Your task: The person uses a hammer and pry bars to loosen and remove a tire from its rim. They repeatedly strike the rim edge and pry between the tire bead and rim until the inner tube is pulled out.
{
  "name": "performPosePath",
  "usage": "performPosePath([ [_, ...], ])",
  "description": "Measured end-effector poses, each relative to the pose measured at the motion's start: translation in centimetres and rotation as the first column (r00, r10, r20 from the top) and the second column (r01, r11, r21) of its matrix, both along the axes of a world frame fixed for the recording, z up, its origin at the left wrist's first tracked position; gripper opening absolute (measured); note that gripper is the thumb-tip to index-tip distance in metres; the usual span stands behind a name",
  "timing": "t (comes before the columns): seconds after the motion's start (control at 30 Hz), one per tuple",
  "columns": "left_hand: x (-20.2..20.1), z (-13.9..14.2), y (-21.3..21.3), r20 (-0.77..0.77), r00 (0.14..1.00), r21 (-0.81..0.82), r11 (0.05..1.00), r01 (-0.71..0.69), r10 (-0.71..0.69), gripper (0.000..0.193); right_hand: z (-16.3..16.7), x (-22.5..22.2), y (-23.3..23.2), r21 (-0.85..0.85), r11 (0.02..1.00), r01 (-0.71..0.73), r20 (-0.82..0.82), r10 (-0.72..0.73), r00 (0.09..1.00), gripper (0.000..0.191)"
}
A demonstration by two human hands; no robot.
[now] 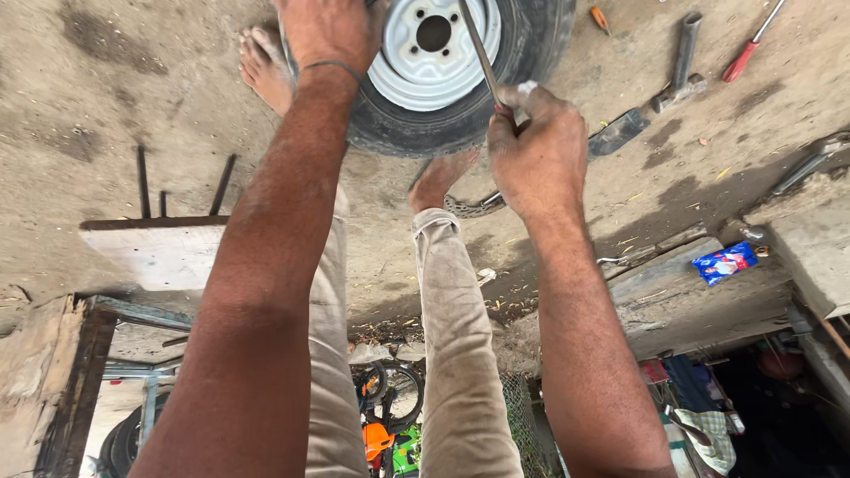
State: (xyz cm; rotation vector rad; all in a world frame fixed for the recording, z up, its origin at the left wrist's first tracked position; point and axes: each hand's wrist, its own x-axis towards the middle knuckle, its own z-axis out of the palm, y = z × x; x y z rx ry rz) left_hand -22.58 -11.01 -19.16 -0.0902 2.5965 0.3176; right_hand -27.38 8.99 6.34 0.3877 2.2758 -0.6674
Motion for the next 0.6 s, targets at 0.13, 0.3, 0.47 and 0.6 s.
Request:
performPosePath([
  [0.13,4.2,1.2,-0.3,-0.063,0.982,-0.136,0.973,-0.186,0.178,0.079,-0.6,-0.4,0.9,-0.029,0.999,0.033,0.02,-0.033,0.999,0.021],
  [0.3,7.5,3.3,2.0,0.057,0.837,-0.122,0.836,-0.535,0.544,0.128,-0.7,0.2,1.9,-0.016,0.993,-0.113,-0.125,0.11,0.986,0.018],
  [0.47,9.4,3.9,4.2,0.008,0.716,-0.088,0.714,-0.695,0.698,0.134,-1.2,2.2,2.9,-0.003,0.998,-0.068,-0.09,0.068,0.994,0.017],
  [0.6,9.9,1.8,4.0,-0.002,0.823,-0.229,0.801,-0.554,0.569,0.107,-0.8,3.9,3.9,-0.097,0.992,-0.084,-0.158,0.068,0.985,0.023],
])
